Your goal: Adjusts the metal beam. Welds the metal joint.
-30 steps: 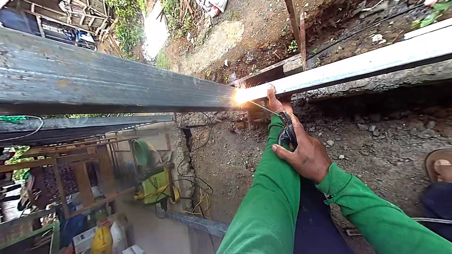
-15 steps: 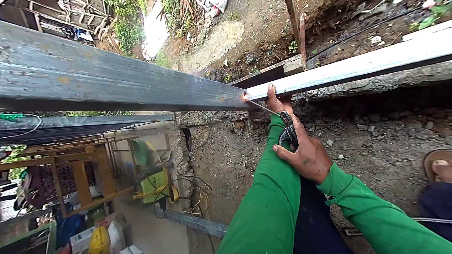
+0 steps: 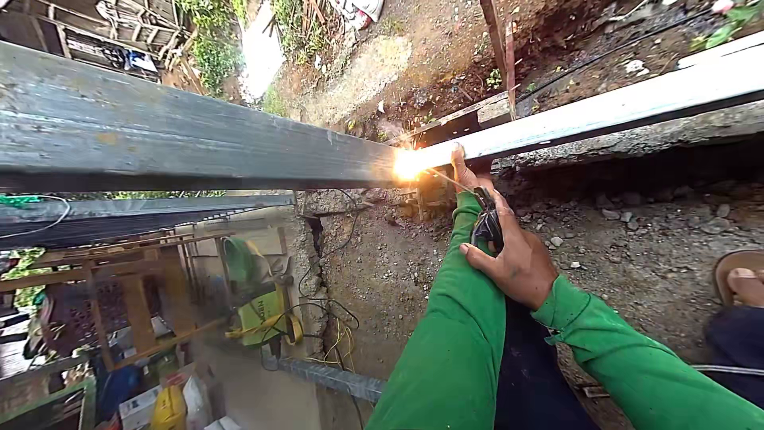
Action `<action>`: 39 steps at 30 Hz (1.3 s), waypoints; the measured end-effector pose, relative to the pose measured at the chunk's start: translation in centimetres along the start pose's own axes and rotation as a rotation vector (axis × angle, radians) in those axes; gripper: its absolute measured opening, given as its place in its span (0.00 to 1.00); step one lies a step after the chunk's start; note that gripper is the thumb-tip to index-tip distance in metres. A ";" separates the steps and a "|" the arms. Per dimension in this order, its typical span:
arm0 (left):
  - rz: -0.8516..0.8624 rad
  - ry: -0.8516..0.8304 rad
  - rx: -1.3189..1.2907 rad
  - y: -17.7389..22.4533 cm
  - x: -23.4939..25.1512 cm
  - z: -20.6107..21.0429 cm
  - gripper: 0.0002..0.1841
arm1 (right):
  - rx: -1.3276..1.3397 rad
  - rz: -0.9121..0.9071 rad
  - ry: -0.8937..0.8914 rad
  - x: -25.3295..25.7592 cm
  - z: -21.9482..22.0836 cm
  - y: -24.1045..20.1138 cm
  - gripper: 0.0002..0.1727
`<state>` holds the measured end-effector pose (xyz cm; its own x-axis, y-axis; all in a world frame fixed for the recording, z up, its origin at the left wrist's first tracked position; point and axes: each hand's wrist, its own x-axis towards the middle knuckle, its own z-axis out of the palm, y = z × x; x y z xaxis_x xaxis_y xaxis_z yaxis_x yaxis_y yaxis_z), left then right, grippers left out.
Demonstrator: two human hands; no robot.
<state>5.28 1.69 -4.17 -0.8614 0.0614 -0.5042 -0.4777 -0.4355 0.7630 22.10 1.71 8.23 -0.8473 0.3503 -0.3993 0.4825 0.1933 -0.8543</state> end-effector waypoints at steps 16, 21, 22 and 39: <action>-0.089 0.101 0.002 -0.9 -2.6 2.8 0.26 | -0.066 -0.062 0.016 0.1 -1.5 0.6 0.61; -0.093 0.020 -0.048 -0.7 -2.5 1.9 0.24 | -0.096 -0.033 -0.051 0.3 -1.5 0.2 0.61; -0.093 0.018 -0.054 -0.7 -2.5 1.8 0.24 | -0.094 -0.025 -0.061 0.3 -1.4 0.2 0.61; -0.093 0.018 -0.057 -0.6 -2.4 1.7 0.22 | -0.072 -0.003 -0.074 0.6 -0.9 0.3 0.60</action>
<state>7.32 3.36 -2.80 -0.8101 0.0879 -0.5796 -0.5446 -0.4787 0.6887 21.90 2.84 8.08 -0.8615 0.2812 -0.4228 0.4926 0.2602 -0.8305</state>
